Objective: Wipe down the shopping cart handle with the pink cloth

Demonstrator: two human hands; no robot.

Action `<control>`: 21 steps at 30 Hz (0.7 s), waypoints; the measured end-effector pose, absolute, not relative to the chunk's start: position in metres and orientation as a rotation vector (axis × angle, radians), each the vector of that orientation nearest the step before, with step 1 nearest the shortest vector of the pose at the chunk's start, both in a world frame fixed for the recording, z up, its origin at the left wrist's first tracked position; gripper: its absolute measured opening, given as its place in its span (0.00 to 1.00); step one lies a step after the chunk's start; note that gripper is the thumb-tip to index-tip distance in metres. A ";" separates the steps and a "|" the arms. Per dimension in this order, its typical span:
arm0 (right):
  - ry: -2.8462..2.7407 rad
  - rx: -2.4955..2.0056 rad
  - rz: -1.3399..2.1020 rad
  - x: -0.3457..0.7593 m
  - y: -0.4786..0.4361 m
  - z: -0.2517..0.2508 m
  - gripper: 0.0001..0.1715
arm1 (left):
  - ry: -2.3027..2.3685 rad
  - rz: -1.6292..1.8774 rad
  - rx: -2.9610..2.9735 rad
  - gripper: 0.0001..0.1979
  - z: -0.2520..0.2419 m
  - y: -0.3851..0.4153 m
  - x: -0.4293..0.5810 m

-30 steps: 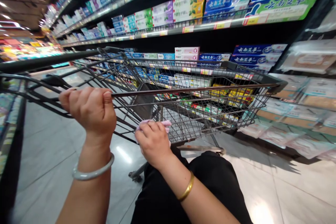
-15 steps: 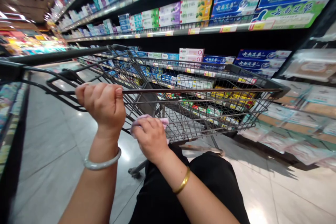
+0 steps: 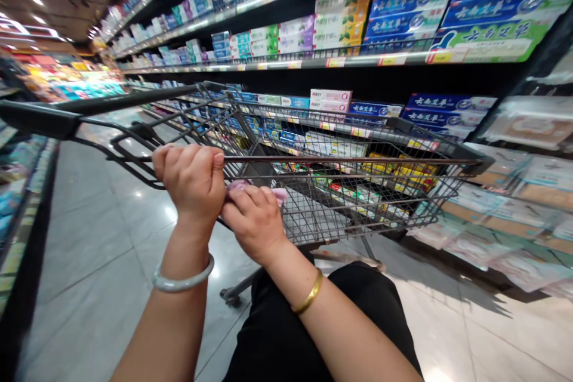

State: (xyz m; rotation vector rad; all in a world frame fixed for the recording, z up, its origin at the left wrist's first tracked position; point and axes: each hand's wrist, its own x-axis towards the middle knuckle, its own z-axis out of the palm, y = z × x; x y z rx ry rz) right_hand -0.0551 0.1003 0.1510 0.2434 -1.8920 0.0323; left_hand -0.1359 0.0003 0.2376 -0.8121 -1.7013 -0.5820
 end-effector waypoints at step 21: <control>-2.193 0.398 -0.105 -0.023 0.134 0.090 0.07 | -1.754 -0.611 -0.820 0.16 0.236 0.002 -0.134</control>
